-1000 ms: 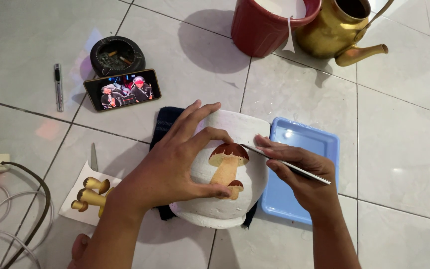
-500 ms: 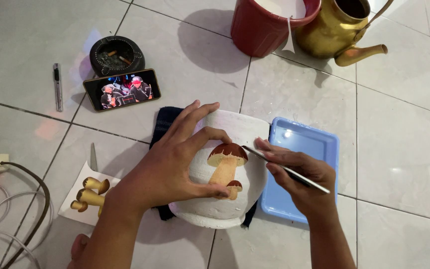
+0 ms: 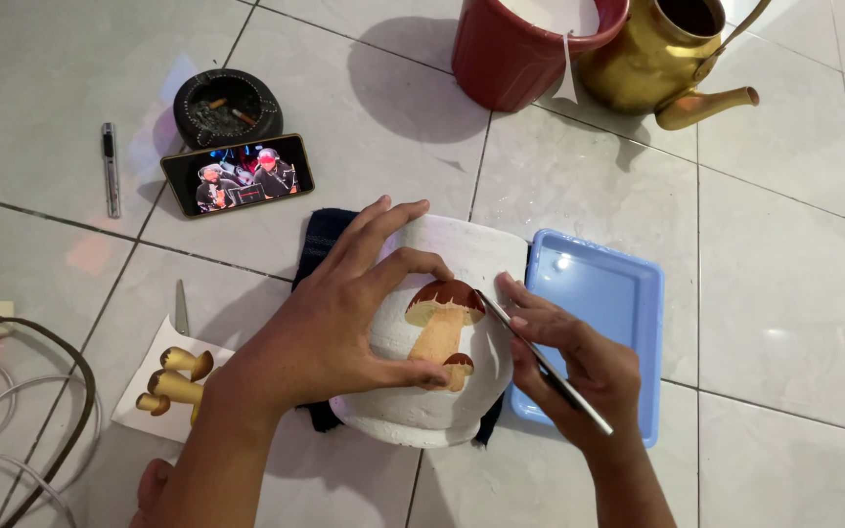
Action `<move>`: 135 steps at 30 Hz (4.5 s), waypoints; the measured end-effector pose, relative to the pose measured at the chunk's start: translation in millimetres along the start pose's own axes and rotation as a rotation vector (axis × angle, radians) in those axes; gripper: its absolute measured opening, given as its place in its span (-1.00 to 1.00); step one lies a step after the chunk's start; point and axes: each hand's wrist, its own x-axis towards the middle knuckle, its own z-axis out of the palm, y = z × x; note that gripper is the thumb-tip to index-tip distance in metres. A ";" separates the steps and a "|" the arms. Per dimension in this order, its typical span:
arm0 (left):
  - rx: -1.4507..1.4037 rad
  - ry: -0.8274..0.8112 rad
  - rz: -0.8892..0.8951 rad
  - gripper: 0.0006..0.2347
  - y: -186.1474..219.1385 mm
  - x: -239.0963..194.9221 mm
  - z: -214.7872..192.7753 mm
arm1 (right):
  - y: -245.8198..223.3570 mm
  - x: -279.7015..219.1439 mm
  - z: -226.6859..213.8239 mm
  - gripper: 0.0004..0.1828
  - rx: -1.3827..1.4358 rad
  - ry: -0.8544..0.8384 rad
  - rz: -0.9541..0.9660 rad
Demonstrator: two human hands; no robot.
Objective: Applying mushroom decals to a white ceramic pot using water and a tool.
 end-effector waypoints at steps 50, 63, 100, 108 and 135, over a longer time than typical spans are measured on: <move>-0.047 -0.040 0.015 -0.34 1.0 5.6 -0.6 | 55.9 38.9 -17.2 -0.88 0.593 0.091 0.363; -0.023 -0.048 0.002 -0.35 1.6 5.4 -2.2 | 54.8 40.2 -15.8 -0.82 0.563 0.075 0.392; -0.021 -0.044 0.010 -0.36 4.1 5.2 -1.1 | 48.2 34.1 -8.2 -0.83 0.547 0.204 0.326; -0.019 -0.071 -0.022 -0.35 7.0 6.2 -3.0 | 50.8 34.8 -4.4 -0.86 0.690 0.250 0.352; 0.366 0.166 0.298 -0.64 18.6 49.0 16.7 | 11.1 4.0 -55.9 -0.79 0.885 0.575 0.264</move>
